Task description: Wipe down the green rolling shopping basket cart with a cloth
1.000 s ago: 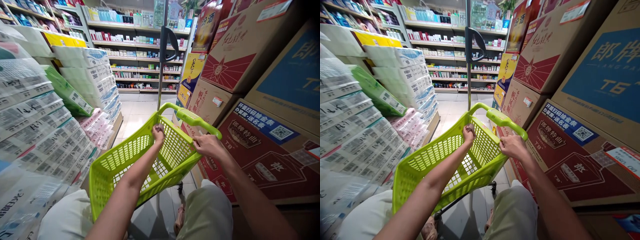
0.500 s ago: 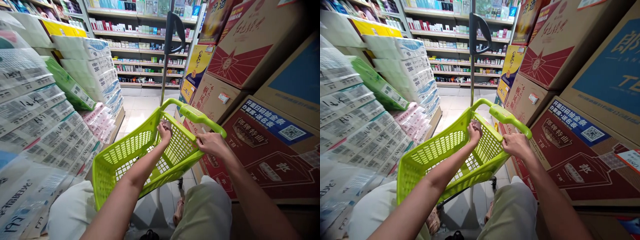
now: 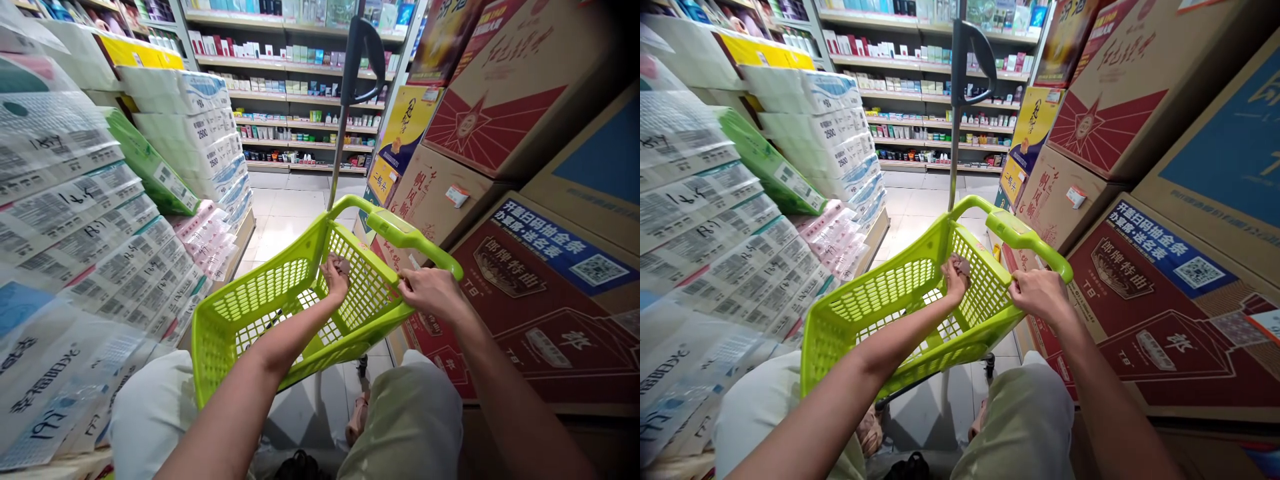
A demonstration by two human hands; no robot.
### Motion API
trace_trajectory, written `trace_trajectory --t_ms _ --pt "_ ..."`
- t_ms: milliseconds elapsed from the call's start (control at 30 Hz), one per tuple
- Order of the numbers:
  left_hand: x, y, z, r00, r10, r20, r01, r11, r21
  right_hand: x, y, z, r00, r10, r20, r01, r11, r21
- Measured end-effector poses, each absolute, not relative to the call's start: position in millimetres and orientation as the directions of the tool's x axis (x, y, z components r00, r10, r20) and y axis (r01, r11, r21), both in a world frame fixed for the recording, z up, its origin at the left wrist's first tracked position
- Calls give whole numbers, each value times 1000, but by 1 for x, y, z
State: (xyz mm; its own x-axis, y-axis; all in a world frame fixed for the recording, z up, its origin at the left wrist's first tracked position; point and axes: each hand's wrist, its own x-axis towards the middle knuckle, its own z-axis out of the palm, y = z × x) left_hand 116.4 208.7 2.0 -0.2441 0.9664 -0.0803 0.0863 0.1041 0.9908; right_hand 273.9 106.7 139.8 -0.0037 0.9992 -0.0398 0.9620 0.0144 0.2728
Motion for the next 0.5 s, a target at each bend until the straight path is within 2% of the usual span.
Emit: trace_trajectory --t_ms 133,333,433,500 --pt "127 208 1 -230 960 158 142 -128 982 275 104 138 -3 999 -34 963 12 270" --pt "121 201 -16 -201 978 46 175 -10 985 277 104 137 -6 1000 -29 965 13 263" --pt "126 202 -15 -177 959 220 202 -183 962 275 103 139 -9 1000 -19 966 13 257" --pt "126 201 -22 -100 926 365 250 -332 910 275 102 140 -6 1000 -16 968 10 252"
